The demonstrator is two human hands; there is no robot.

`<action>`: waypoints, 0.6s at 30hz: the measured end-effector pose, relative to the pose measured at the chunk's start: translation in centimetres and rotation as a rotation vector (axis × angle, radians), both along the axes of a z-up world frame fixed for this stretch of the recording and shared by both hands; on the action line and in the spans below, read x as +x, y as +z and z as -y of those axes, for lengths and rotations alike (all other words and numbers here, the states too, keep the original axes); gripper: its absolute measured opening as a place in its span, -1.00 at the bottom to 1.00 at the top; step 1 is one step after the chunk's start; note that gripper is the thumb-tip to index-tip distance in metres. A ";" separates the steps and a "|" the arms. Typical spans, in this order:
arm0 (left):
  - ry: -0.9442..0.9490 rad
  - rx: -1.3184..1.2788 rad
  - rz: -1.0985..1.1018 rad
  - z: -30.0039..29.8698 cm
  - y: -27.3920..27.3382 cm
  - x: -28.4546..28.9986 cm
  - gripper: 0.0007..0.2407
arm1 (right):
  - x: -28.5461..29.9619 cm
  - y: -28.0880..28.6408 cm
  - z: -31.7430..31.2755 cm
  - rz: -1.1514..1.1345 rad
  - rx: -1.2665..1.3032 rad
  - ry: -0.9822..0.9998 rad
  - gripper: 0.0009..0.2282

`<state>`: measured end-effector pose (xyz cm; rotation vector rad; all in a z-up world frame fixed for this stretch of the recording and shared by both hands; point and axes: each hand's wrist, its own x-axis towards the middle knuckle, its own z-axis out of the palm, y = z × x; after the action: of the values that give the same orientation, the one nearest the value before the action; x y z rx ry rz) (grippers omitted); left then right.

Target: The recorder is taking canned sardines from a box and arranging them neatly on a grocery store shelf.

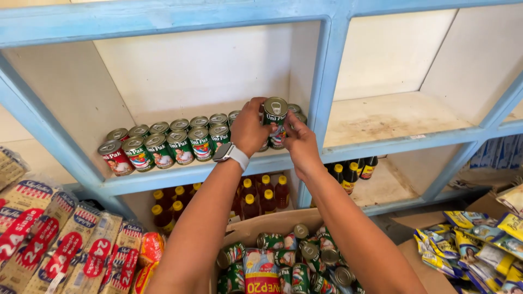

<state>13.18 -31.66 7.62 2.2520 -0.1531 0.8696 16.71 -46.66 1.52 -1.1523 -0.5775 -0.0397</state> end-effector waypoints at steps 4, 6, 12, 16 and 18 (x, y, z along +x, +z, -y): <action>0.029 -0.027 0.088 -0.3 -0.9 3.2 -0.46 | 1.1 1.3 -0.9 -0.079 -0.038 -0.034 -0.24; 0.007 -0.101 0.007 -0.6 -1.2 4.4 -0.46 | 1.7 1.4 -1.5 -0.121 -0.038 -0.046 -0.24; -0.028 -0.190 -0.013 -1.1 -3.2 7.3 -0.42 | 2.6 1.2 -2.4 -0.179 -0.075 -0.068 -0.22; -0.040 -0.208 -0.045 -0.9 -2.7 7.3 -0.43 | 3.2 0.7 -2.5 -0.195 -0.069 -0.087 -0.22; -0.090 -0.205 -0.084 -0.8 -2.4 7.3 -0.41 | 3.4 0.3 -2.4 -0.214 -0.035 -0.078 -0.25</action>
<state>20.48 -30.86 5.24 2.0696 -0.1196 0.7084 20.08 -44.29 1.85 -1.1950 -0.3444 0.0267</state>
